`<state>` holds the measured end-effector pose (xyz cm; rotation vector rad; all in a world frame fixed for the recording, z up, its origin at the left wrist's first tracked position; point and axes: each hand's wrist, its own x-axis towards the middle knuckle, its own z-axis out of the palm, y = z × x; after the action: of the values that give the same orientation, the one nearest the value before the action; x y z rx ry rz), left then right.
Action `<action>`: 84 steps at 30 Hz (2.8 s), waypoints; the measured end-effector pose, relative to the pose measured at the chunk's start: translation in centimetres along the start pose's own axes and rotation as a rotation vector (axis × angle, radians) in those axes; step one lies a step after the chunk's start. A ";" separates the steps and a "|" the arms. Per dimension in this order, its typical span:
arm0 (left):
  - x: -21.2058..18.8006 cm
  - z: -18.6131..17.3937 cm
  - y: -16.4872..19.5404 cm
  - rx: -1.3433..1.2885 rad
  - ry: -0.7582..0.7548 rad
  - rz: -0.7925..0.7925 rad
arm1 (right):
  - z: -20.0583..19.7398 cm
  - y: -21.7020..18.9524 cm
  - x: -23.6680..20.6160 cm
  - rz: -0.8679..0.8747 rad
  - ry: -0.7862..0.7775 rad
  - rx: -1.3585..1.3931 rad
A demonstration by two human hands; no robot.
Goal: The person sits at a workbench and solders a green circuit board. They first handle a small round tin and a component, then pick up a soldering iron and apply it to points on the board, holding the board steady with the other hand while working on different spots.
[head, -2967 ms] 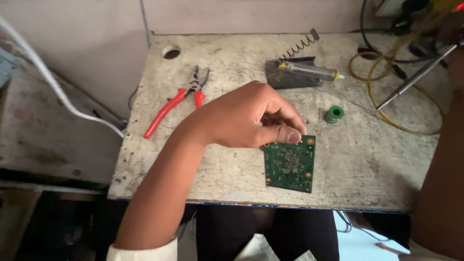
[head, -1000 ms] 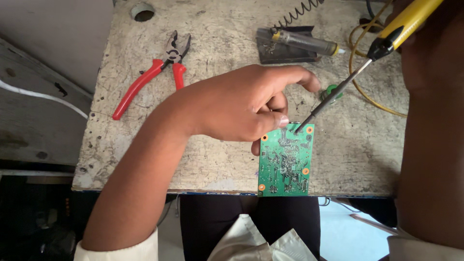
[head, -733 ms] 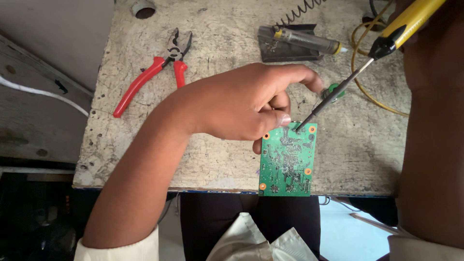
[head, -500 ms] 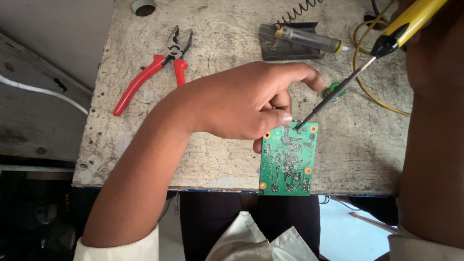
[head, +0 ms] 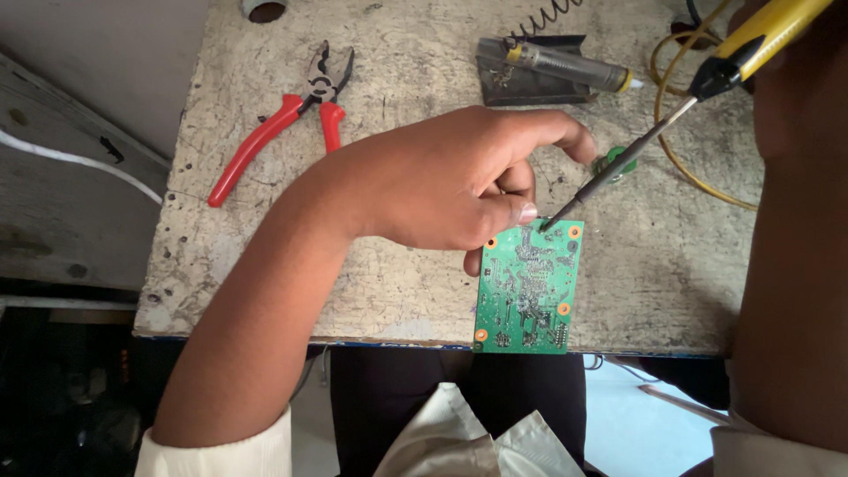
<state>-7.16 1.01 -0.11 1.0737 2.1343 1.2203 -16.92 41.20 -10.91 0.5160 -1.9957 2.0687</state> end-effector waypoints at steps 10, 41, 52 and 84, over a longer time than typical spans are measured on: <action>0.0 0.2 -0.2 0.020 0.006 0.056 | 0.1 0.2 0.2 0.002 -0.009 -0.001; -0.1 0.0 0.4 0.025 -0.016 0.010 | 0.0 0.4 0.1 0.008 -0.010 -0.002; -0.1 0.0 0.3 0.002 -0.018 0.009 | -0.1 0.4 0.0 0.009 -0.007 -0.006; -0.2 0.1 0.2 0.059 -0.012 -0.004 | -0.1 0.6 0.0 0.011 -0.007 -0.016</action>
<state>-6.93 0.96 -0.01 1.0989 2.1745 1.1522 -17.19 41.28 -11.48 0.5118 -2.0214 2.0589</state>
